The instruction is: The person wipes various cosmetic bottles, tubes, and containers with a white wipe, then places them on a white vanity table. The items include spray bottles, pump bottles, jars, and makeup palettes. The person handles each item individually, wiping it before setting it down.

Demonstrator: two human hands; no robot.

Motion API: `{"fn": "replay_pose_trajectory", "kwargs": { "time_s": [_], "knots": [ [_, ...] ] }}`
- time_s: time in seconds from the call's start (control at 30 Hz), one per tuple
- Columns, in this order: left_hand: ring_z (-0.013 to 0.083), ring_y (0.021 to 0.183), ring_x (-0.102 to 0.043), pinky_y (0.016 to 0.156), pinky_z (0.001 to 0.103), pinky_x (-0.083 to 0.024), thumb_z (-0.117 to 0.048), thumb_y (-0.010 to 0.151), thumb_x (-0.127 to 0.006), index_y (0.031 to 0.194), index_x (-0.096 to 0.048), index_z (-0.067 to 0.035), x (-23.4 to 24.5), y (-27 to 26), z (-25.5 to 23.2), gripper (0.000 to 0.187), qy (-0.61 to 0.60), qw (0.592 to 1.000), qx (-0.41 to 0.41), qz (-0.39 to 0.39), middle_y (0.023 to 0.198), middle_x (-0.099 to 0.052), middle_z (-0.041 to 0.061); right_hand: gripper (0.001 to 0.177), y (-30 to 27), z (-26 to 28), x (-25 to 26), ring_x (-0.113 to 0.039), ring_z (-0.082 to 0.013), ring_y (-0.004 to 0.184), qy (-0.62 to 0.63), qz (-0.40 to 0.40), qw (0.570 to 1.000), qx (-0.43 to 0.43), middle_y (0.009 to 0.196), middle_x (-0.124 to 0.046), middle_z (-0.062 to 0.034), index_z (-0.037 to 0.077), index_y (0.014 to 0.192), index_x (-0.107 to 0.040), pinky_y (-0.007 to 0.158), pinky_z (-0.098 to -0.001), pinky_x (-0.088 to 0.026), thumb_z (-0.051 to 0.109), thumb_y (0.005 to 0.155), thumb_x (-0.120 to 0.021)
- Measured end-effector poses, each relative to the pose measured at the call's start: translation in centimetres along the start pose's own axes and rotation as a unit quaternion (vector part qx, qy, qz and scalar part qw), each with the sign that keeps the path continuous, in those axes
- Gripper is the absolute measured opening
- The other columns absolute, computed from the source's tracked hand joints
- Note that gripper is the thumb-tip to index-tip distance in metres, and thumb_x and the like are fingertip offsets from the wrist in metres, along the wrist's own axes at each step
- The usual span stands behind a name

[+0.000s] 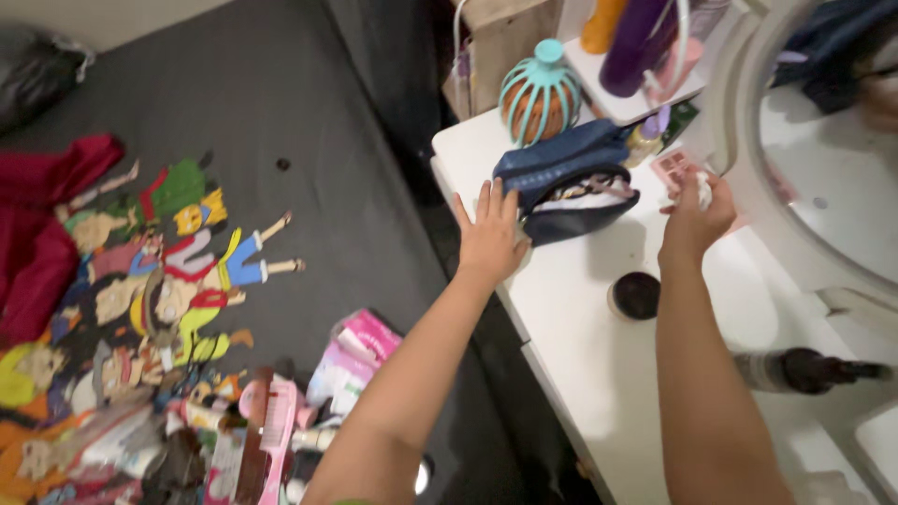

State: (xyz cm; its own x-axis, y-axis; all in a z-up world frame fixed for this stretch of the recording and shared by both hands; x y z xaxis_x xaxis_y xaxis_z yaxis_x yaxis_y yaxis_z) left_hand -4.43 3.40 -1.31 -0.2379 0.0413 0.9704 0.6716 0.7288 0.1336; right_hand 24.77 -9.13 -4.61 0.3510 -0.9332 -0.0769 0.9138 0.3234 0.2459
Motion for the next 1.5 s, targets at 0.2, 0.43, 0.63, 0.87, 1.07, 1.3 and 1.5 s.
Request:
{"fn": "replay_pose_trajectory", "kwargs": {
  "time_s": [0.2,0.43,0.63,0.87,1.07,1.3,1.5],
  "knots": [
    [0.0349,0.154,-0.016,0.117,0.074,-0.006,-0.045,0.078,-0.078,0.152,-0.034,-0.008,-0.5,-7.7,0.5,0.094,-0.028,0.998,0.047,0.038,0.163,-0.022,0.021,0.012,-10.6,4.5,-2.5,-0.061,-0.0049,0.070,-0.026,0.085,0.996,-0.004,0.089,-0.068,-0.0018,0.004,0.111,-0.073,0.054,-0.0204,-0.047,0.011,0.104,-0.067],
    [0.0361,0.154,-0.017,0.117,0.074,-0.008,-0.040,0.077,-0.080,0.147,-0.041,-0.008,-3.1,-20.5,5.0,0.087,-0.046,0.989,0.124,0.072,0.163,-0.024,0.021,0.014,-22.7,9.2,-6.4,-0.065,-0.0203,0.082,-0.134,0.192,0.947,0.218,0.090,-0.069,-0.0124,-0.003,0.097,-0.068,0.071,-0.0309,-0.050,0.009,0.104,-0.070],
    [0.0396,0.151,-0.017,0.114,0.075,-0.008,-0.040,0.076,-0.080,0.147,-0.041,-0.005,-3.9,-33.4,15.1,0.088,0.015,0.962,0.254,0.098,0.159,-0.027,0.024,0.014,-31.9,8.5,-11.2,-0.069,-0.0243,0.079,-0.143,0.360,0.913,0.129,0.087,-0.071,-0.0131,0.001,0.092,-0.069,0.071,-0.0338,-0.053,0.011,0.102,-0.068],
    [0.0373,0.155,-0.013,0.118,0.073,-0.003,-0.041,0.079,-0.078,0.138,-0.050,-0.008,-2.8,-44.7,19.8,0.073,-0.004,0.915,0.374,0.153,0.162,-0.027,0.020,0.018,-43.8,5.8,-14.7,-0.073,-0.0352,0.089,-0.249,0.599,0.753,0.112,0.093,-0.076,-0.0148,0.014,0.102,-0.077,0.078,-0.0436,-0.057,0.026,0.092,-0.071],
    [0.0385,0.152,-0.017,0.119,0.070,-0.006,-0.031,0.076,-0.079,0.133,-0.054,-0.010,-0.6,-48.9,19.6,0.066,-0.089,0.924,0.367,0.057,0.158,-0.030,0.021,0.058,-49.4,1.6,-18.0,-0.072,-0.0388,0.084,-0.392,0.656,0.613,0.203,0.087,-0.074,-0.0188,0.010,0.121,-0.067,0.076,-0.0497,-0.056,0.048,0.079,-0.078],
    [0.0421,0.144,-0.032,0.120,0.053,-0.025,-0.020,0.077,-0.077,0.129,-0.059,-0.006,3.3,-53.2,18.7,0.056,-0.177,0.916,0.358,-0.044,0.153,-0.041,0.023,0.051,-51.5,-2.5,-19.9,-0.074,-0.0350,0.084,-0.475,0.643,0.553,0.236,0.088,-0.076,-0.0156,0.010,0.110,-0.068,0.076,-0.0486,-0.057,0.051,0.081,-0.076],
    [0.0271,0.094,-0.074,0.080,0.038,-0.061,-0.030,0.096,-0.066,0.130,-0.061,-0.009,2.3,-52.5,19.5,0.041,-0.395,0.804,0.422,-0.142,0.122,-0.068,0.016,0.051,-52.5,4.2,-16.4,-0.075,-0.0327,0.083,-0.311,0.621,0.702,0.160,0.089,-0.076,-0.0119,0.017,0.117,-0.070,0.074,-0.0457,-0.058,0.044,0.076,-0.078]
  ]
}}
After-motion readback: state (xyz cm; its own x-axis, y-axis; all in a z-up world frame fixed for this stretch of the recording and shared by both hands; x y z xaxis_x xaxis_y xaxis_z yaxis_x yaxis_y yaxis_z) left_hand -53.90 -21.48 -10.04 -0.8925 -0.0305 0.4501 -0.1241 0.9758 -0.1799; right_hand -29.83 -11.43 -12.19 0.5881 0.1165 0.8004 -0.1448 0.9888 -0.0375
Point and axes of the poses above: each hand's wrist, its own y-axis towards the middle knuckle, its own x-axis out of the back of the hand, z = x × y, the point moved 4 cm from there along y, towards the middle knuckle
